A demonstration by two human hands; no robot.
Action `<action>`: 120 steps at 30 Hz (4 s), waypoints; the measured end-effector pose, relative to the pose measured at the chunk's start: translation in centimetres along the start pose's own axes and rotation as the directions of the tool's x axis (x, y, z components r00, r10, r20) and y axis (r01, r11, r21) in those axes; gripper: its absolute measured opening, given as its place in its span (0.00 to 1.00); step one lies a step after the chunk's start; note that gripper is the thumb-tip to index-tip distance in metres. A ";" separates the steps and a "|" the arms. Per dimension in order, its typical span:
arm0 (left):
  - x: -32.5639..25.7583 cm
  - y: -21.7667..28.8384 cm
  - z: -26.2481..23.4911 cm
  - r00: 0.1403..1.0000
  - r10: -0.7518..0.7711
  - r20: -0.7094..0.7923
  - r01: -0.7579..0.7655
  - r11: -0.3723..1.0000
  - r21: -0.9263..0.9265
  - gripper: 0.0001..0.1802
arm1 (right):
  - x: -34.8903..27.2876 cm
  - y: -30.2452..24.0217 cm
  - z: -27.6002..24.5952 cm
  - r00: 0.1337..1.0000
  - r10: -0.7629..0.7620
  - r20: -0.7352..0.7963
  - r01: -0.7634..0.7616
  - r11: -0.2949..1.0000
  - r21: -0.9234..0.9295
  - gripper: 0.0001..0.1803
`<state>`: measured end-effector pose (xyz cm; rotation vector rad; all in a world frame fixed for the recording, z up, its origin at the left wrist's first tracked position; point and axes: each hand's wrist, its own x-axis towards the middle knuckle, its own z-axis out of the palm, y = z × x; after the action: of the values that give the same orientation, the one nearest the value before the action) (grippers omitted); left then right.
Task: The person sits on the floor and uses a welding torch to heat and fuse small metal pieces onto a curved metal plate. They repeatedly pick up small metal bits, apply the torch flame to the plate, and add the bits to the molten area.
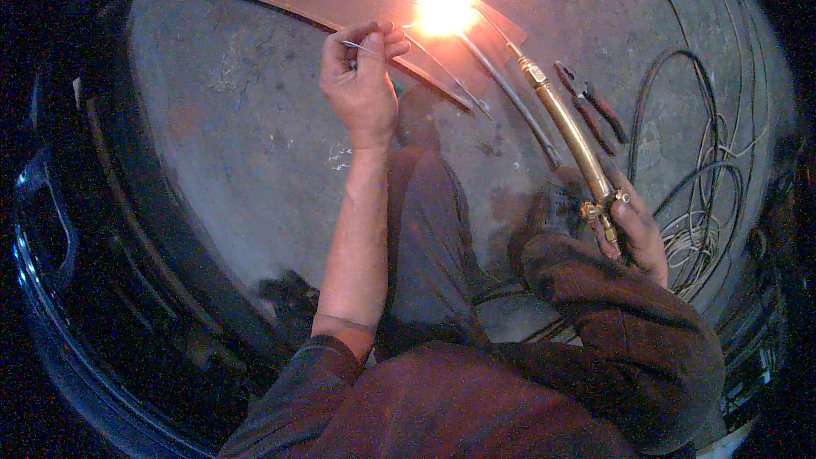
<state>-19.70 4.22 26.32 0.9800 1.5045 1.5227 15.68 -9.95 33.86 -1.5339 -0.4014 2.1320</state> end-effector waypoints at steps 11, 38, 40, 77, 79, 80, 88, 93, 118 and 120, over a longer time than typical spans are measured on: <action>-0.1 0.3 0.3 1.000 -0.010 -0.009 0.010 1.000 -0.029 0.06 | 0.0 -0.3 0.2 0.999 -0.016 0.042 0.014 0.999 0.049 0.43; -0.1 0.2 0.3 0.999 -0.008 -0.033 0.008 1.000 -0.006 0.05 | -0.1 0.1 0.1 1.000 -0.005 -0.029 0.004 0.999 -0.051 0.51; -0.1 0.3 0.0 0.999 -0.011 -0.041 0.011 1.000 -0.007 0.05 | 0.1 0.0 0.5 1.000 -0.012 -0.014 0.012 0.999 -0.044 0.51; -0.1 0.2 0.4 0.999 -0.011 -0.046 0.014 0.998 0.066 0.06 | -0.4 -0.7 1.1 1.000 0.022 -0.021 -0.018 0.986 0.164 0.39; 0.6 0.0 -0.1 0.999 0.009 0.043 -0.016 0.987 0.163 0.06 | -0.4 -0.5 2.2 0.996 -0.001 -0.090 0.022 0.974 0.225 0.40; 0.3 -0.3 0.2 0.999 0.032 0.028 -0.035 0.994 0.108 0.05 | -0.4 -0.5 1.9 0.999 -0.005 -0.034 0.012 0.978 0.209 0.40; -0.4 -0.3 0.2 1.000 -0.024 0.001 0.024 0.999 -0.020 0.05 | -0.4 -1.6 2.6 0.999 -0.032 0.011 0.031 0.996 0.080 0.46; -0.3 -0.1 -0.1 1.000 -0.011 -0.007 0.011 1.000 -0.005 0.05 | -0.3 -0.5 3.0 0.985 -0.002 -0.172 0.031 0.986 0.165 0.48; -0.7 -0.6 0.3 0.998 -0.044 -0.053 0.044 0.999 -0.009 0.07 | 0.2 1.5 -0.7 0.996 -0.036 -0.083 0.028 0.995 -0.093 0.52; -0.7 -0.8 0.2 0.998 -0.040 -0.055 0.038 0.999 -0.032 0.07 | 0.1 1.2 -0.6 0.997 -0.045 -0.070 0.037 0.993 -0.111 0.52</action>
<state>-19.22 3.71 25.47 0.8917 1.5261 1.5524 16.02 -10.89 32.98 -1.6440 -0.5278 2.0466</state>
